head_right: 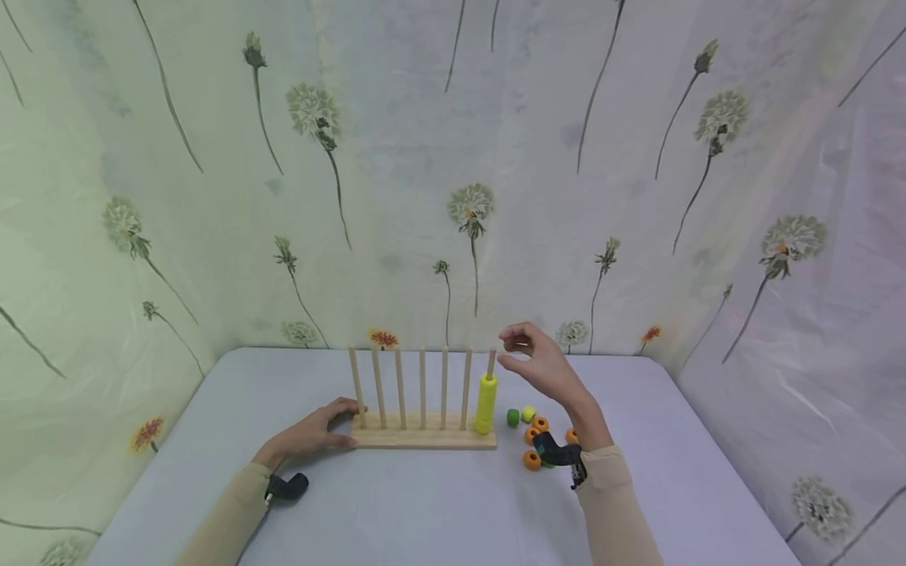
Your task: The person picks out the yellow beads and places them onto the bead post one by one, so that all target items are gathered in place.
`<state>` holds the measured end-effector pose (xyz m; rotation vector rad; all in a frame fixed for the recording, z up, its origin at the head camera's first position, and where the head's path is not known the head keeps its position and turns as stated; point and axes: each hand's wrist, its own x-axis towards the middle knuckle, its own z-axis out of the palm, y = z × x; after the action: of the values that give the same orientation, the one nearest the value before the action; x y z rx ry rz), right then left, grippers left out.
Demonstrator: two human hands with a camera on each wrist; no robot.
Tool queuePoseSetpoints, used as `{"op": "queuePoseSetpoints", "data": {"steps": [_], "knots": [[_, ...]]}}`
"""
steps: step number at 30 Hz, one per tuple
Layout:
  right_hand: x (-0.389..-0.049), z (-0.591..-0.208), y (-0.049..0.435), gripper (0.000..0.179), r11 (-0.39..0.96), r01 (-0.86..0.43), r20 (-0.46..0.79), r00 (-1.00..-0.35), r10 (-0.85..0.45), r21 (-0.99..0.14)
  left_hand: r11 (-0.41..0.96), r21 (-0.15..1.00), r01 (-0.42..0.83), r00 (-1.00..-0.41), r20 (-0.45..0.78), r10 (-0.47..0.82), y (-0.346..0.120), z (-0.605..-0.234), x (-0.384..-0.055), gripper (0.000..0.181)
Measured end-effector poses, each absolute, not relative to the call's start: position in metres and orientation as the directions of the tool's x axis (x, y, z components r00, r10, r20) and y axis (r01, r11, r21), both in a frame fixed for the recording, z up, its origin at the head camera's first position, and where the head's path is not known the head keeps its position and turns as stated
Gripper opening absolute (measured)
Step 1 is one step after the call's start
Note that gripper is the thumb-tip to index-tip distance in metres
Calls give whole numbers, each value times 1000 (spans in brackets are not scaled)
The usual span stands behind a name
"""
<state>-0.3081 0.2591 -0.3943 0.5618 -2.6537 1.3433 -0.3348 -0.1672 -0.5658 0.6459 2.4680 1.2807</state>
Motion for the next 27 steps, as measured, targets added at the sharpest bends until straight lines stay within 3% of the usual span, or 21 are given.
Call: {"op": "queuePoseSetpoints", "data": {"steps": [14,27], "knots": [[-304,-417,284,40,509,-288,213,-956,-201,-811,488,827,280,-850,-23,527,-169,-565,-333,63],[-310,-455,308,40,564,-180,117,-982,-146,-806,491,827,275,-851,-28,525,-168,-563,-332,64]]}}
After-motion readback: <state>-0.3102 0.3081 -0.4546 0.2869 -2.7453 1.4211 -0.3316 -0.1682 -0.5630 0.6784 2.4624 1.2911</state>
